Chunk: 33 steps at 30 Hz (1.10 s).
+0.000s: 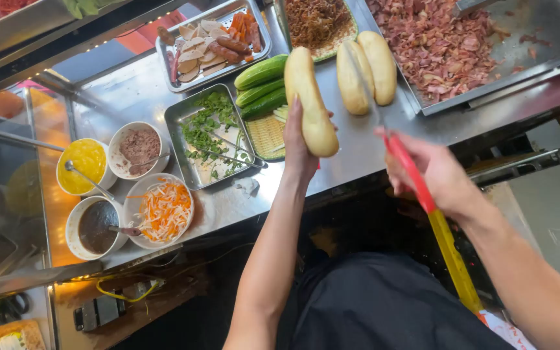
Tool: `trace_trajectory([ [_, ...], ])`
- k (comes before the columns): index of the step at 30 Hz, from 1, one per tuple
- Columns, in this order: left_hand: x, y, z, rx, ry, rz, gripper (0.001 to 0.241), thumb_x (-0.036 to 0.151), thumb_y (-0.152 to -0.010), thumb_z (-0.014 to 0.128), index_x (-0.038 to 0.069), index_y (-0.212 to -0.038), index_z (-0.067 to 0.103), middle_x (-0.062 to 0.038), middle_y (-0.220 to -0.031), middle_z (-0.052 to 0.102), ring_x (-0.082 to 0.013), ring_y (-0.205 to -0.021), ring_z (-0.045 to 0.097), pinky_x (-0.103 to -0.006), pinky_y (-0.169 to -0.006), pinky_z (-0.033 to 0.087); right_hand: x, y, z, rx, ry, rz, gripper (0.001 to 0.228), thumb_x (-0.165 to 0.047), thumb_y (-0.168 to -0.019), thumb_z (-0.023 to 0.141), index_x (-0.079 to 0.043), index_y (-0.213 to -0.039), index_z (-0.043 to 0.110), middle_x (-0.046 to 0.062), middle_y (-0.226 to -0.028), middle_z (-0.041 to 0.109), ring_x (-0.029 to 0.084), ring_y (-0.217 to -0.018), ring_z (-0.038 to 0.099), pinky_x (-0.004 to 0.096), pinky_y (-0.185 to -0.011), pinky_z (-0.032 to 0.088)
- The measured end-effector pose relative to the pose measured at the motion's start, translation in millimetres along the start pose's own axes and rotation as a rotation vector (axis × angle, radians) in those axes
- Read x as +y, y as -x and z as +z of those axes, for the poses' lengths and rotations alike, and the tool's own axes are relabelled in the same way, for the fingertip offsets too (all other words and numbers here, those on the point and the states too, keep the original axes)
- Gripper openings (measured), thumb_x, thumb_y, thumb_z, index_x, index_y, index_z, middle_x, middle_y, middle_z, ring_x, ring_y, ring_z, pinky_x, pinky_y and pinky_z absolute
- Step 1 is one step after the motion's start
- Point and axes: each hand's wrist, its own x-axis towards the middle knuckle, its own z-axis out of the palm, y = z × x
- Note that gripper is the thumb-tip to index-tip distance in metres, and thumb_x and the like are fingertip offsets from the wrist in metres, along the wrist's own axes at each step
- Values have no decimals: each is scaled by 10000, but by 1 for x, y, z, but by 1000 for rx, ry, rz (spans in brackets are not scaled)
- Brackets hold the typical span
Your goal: Prepare a Vietnamese sandwich by adding various fillings, pressing it, and packaging it for sale.
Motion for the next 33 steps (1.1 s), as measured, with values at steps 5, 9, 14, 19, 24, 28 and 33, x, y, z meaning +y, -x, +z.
trace_trajectory([
  [5,20,-44,2,228,179,181,649,638,-1072,375,64,-1323,544,-105,-998,663,-211,-794,684,-386,-659,591,25,38,30,-239,-242,331,586,-317,-952,601,-26,-1458,544,-5,-821,590,108,-656,575,271,-578,505],
  [9,19,-55,18,401,111,238,597,560,-1066,401,56,-1353,543,-91,-1099,686,-205,-931,691,-371,-801,590,30,42,30,-249,-351,376,592,-357,-968,590,-37,-1463,527,-3,-789,536,93,-630,514,264,-555,474],
  [14,-5,-24,50,493,-43,215,611,536,-1060,412,-4,-1316,537,-132,-1070,689,-238,-933,688,-397,-808,585,32,31,25,-211,-392,347,569,-370,-982,574,-28,-1436,542,4,-767,524,97,-597,503,257,-507,451],
  [19,-15,2,74,649,-188,219,559,483,-1061,440,-16,-1269,585,-109,-1092,685,-184,-954,639,-342,-840,531,41,14,36,-72,-353,333,501,-308,-974,590,-16,-1378,541,9,-754,524,116,-557,491,263,-473,407],
  [24,-5,3,61,562,-140,288,521,452,-1097,392,2,-1283,579,-92,-1130,676,-154,-991,636,-323,-894,522,41,18,43,-80,-211,275,532,-336,-966,616,-17,-1390,573,6,-727,510,106,-552,466,260,-494,414],
  [28,-15,37,63,451,-666,383,526,438,-1150,386,-33,-1239,601,-170,-1020,686,-162,-896,600,-332,-853,516,34,14,35,-207,-518,196,562,-393,-1013,567,-1,-1413,530,-18,-771,526,84,-620,508,240,-538,454],
  [33,-6,50,78,501,-682,265,530,424,-1096,392,-1,-1366,557,-155,-908,711,-162,-769,633,-321,-708,524,42,6,36,-109,-438,276,486,-358,-1024,576,18,-1331,547,8,-745,510,104,-537,465,252,-468,406],
])
